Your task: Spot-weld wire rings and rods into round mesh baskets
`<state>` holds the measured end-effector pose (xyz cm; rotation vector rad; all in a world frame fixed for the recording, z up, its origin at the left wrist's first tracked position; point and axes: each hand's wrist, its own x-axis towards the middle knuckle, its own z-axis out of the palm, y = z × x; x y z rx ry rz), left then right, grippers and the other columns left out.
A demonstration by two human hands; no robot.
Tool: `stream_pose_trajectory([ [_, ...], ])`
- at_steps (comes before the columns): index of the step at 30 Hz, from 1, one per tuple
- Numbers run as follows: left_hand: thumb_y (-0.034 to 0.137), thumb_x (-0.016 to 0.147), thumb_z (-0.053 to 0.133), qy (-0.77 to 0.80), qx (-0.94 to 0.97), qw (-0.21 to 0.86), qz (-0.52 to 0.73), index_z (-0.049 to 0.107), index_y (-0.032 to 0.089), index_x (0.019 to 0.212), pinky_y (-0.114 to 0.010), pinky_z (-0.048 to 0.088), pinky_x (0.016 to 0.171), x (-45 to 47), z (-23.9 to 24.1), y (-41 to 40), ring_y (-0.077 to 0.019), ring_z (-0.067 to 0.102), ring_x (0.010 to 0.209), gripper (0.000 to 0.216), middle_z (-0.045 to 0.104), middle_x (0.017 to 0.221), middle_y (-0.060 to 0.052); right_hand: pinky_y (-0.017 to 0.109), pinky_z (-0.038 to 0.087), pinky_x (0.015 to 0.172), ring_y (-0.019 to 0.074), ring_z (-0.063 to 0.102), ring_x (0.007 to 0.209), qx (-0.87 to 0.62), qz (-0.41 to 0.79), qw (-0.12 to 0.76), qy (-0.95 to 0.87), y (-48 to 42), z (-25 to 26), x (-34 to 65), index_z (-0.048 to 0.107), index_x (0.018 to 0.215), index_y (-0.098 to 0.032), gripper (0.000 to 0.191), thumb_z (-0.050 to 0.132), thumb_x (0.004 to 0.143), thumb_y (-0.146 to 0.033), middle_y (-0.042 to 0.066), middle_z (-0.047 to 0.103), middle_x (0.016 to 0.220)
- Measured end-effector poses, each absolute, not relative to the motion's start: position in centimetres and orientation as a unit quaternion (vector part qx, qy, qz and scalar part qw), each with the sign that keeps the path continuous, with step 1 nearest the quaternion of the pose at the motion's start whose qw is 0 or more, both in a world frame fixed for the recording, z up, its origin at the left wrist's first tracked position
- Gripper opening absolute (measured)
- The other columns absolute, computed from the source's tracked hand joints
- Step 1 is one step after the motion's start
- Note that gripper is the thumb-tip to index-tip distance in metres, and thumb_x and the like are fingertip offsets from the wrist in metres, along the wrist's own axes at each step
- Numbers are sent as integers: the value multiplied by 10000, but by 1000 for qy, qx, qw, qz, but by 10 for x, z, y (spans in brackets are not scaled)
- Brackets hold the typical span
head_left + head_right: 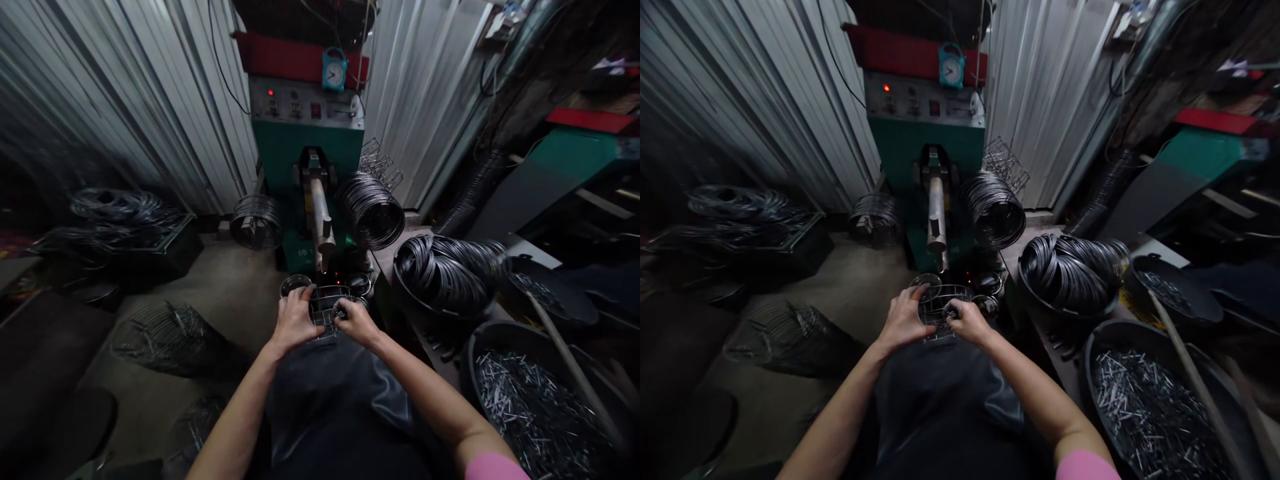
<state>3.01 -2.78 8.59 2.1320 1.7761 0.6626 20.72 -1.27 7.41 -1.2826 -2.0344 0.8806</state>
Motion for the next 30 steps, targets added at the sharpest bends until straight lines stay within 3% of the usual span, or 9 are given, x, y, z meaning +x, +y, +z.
stream_pose_trajectory([
  [4, 286, 500, 714, 618, 735, 170, 223, 381, 209, 1277, -442, 337, 1001, 28, 85, -21, -304, 423, 1187, 848, 463, 1249, -97, 247, 450, 749, 146, 616, 810, -394, 370, 238, -807, -6, 76, 218, 657, 876, -166, 193, 503, 772, -113, 29, 675, 841],
  [7, 299, 506, 713, 616, 735, 181, 220, 379, 202, 1283, -434, 359, 985, 25, 84, -16, -304, 436, 1171, 851, 464, 1251, -98, 266, 461, 757, 170, 624, 848, -364, 340, 199, -844, -1, 81, 222, 663, 962, -163, 214, 584, 763, -151, 58, 682, 900],
  [10, 307, 512, 712, 615, 735, 185, 218, 375, 193, 1287, -433, 364, 978, 22, 80, -11, -304, 441, 1165, 853, 468, 1249, -104, 263, 470, 737, 177, 630, 836, -362, 310, 187, -859, 3, 82, 221, 666, 965, -167, 248, 659, 718, -150, 62, 683, 898],
  [30, 271, 493, 716, 590, 742, 202, 245, 373, 225, 1286, -438, 349, 987, 14, 68, 17, -288, 437, 1178, 866, 471, 1251, -95, 243, 477, 724, 169, 645, 823, -351, 243, 185, -885, 27, 70, 211, 676, 929, -173, 188, 612, 761, -119, 69, 687, 877],
])
